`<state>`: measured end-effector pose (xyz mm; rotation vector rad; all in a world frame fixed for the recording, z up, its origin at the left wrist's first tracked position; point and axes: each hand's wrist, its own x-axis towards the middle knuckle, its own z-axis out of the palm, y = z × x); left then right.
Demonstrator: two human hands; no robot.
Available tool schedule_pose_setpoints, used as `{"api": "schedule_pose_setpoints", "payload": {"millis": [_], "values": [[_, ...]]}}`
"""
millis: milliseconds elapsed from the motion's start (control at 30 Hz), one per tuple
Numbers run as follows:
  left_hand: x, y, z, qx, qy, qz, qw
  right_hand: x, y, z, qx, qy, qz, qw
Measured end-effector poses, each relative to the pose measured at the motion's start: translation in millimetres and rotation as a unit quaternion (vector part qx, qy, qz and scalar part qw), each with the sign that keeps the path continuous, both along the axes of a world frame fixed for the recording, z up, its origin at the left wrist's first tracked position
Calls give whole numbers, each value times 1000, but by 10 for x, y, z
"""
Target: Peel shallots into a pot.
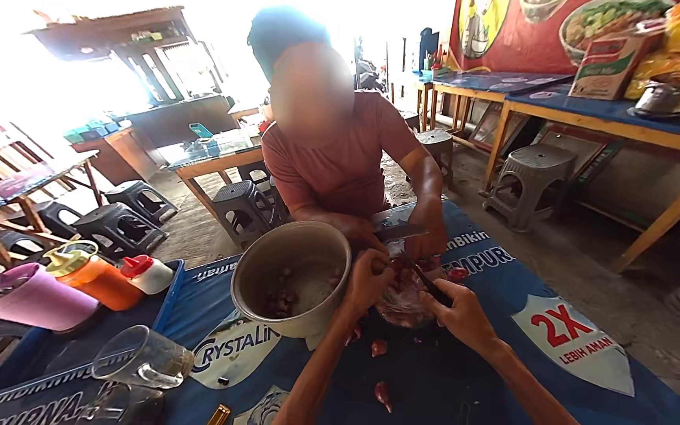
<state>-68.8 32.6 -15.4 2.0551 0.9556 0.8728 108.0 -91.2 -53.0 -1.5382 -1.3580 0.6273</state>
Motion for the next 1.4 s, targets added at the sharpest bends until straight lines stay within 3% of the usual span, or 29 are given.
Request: {"api": "schedule_pose_setpoints", "payload": {"millis": [100,233,367,533,667,767,900,1033,1267,1333,1400], "values": [[16,-83,26,-57,-72,50,994,-1,-4,4,-6,4,4,1000],[-35,-227,-60,-49,-89,69,993,3,-6,-4,-6,13,1,1000],[-268,-551,-110,83,17,88,992,20,9,-18,-7,5,-4,1000],[-488,-980,-165,121,238,93,959,22,20,-25,-7,-11,-8,1000],[-334,-763,-200,287,155,90,941,19,25,-44,7,-13,-10,1000],[-101,-504,-158,262,122,-13,957,4,9,-37,15,-21,-11,1000],[44,-361,-67,194,246,-11,950,16,-2,1,26,-21,-15,999],[21,-283,222,79,399,-58,912,-9,-14,-6,30,-32,-14,999],[144,-203,274,44,474,-155,866,-1,-7,-4,28,-36,-15,999],[163,-229,234,40,462,-139,875,-12,-7,-10,26,-37,-14,999],[111,-240,148,43,377,-106,919,-16,-11,-13,27,-39,-16,999]]}}
